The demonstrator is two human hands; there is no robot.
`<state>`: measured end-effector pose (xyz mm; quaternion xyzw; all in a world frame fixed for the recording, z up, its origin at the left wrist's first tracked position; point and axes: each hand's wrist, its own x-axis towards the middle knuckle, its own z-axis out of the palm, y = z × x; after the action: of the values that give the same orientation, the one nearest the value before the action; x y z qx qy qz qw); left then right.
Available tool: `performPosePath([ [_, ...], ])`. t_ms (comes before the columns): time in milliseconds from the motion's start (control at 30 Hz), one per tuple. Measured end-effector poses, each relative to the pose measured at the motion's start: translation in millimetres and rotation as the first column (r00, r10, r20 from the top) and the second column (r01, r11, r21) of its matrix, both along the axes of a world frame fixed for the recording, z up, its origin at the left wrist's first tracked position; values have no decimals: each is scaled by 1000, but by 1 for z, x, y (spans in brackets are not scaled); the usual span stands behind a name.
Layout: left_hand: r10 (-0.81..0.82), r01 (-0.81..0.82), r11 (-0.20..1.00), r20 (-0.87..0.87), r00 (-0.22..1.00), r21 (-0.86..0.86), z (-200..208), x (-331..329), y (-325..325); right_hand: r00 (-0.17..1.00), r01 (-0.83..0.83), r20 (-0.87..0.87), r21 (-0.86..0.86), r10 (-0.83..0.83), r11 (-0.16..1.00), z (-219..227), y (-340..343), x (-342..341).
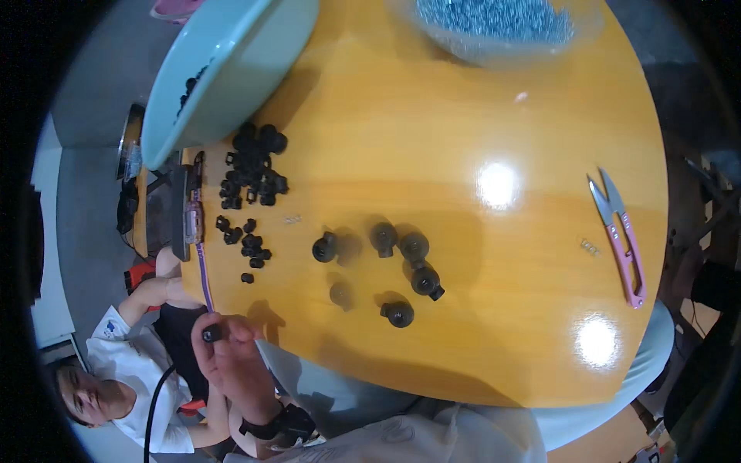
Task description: The person picks up a black plastic component and a small metal spring, inserts the spring into the component, and then presses a second black plastic piece onto the assembly before placing it on the table.
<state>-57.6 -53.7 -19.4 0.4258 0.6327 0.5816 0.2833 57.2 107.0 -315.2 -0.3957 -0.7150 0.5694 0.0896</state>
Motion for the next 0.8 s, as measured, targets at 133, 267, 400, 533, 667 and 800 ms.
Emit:
performPosePath([
  [133, -16, 16, 1000, 9, 1000, -11, -1, -6, -5, 999, -30, -17, 104, 32, 994, 11, -5, 8],
  [267, 37, -37, 999, 5, 999, -7, -3, -7, 0, 995, -81, -41, 151, 88, 985, 8, -27, 7],
  [400, -38, 38, 998, -3, 999, -42, -4, -6, 2, 987, -129, -68, 199, 145, 971, 7, -46, 7],
  [533, -79, 80, 996, 26, 997, -35, -5, -5, 2, 979, -160, -74, 278, 187, 947, 16, -57, 16],
  [667, -55, 56, 998, 52, 997, -29, -1, -1, -4, 971, -200, -51, 355, 233, 913, 39, -77, 33],
  [800, -197, 191, 980, 150, 969, 55, 4, -13, -14, 964, -249, 24, 416, 263, 874, 80, -110, 59],
])
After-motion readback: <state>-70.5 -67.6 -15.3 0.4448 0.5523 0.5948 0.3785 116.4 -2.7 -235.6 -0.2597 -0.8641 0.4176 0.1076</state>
